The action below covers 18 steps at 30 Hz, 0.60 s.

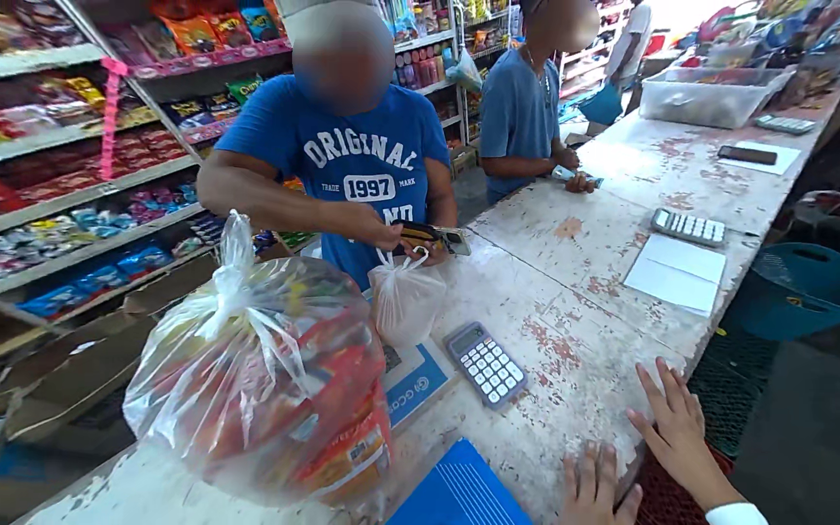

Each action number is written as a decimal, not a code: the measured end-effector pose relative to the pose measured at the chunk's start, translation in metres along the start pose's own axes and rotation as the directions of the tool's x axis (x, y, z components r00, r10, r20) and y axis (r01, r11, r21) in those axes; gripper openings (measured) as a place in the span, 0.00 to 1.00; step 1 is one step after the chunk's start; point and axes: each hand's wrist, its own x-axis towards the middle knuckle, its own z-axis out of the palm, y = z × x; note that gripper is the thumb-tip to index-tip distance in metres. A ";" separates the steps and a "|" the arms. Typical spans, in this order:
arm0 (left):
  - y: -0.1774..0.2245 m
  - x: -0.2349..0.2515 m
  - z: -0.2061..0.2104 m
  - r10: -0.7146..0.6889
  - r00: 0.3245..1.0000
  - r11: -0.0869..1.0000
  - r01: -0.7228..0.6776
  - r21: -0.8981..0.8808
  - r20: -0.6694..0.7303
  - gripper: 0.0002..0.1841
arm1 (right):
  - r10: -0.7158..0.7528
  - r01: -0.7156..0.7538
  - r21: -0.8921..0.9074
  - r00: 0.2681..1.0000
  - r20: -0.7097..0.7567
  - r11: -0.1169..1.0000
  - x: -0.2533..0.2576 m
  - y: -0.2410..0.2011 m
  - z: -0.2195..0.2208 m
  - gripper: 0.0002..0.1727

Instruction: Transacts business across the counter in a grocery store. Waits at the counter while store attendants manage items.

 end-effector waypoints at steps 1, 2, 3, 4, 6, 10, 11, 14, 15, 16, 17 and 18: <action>0.000 0.000 -0.001 -0.001 1.000 1.000 0.001 0.005 0.031 0.45 | -0.015 0.015 -0.018 1.000 -0.002 1.000 0.001 -0.004 0.004 0.55; 0.000 0.001 -0.003 0.000 0.999 1.000 0.001 -0.015 0.038 0.43 | -0.029 0.030 -0.047 0.999 0.014 0.998 0.001 -0.007 0.008 0.55; 0.000 0.002 -0.003 0.002 0.999 0.999 0.000 -0.038 0.034 0.41 | -0.029 0.032 -0.077 0.998 0.048 0.997 0.001 -0.010 0.011 0.57; -0.001 0.003 -0.004 0.004 0.999 0.999 -0.002 -0.049 0.039 0.40 | -0.021 0.027 -0.092 0.997 0.073 0.995 0.001 -0.012 0.013 0.60; -0.001 0.003 -0.002 0.012 1.000 0.998 -0.011 -0.062 0.022 0.39 | -0.005 0.015 -0.095 0.994 0.107 0.995 0.002 -0.016 0.013 0.61; -0.003 0.004 -0.007 0.011 0.998 0.995 -0.004 -0.102 0.068 0.36 | -0.058 0.069 -0.112 0.994 0.098 0.991 0.005 -0.016 0.017 0.51; -0.002 0.004 -0.008 0.009 0.997 0.993 0.000 -0.119 0.076 0.35 | -0.065 0.077 -0.106 0.992 0.107 0.991 0.005 -0.018 0.015 0.49; 0.000 0.005 -0.011 0.002 0.996 0.992 0.009 -0.124 0.093 0.34 | -0.082 0.091 -0.102 0.993 0.088 0.991 0.003 -0.020 0.018 0.47; -0.001 0.004 -0.011 0.004 0.996 0.993 0.007 -0.120 0.094 0.34 | -0.071 0.081 -0.106 0.993 0.095 0.991 0.003 -0.022 0.017 0.48; -0.002 0.004 -0.011 0.009 0.996 0.993 0.002 -0.119 0.093 0.34 | -0.052 0.065 -0.112 0.992 0.115 0.992 0.005 -0.025 0.014 0.50; -0.002 0.004 -0.010 0.011 0.996 0.994 -0.001 -0.113 0.094 0.34 | -0.035 0.051 -0.120 0.990 0.134 0.992 0.007 -0.028 0.012 0.51; -0.002 0.005 -0.010 0.011 0.995 0.994 0.000 -0.106 0.100 0.33 | -0.021 0.039 -0.123 0.989 0.146 0.992 0.009 -0.030 0.012 0.52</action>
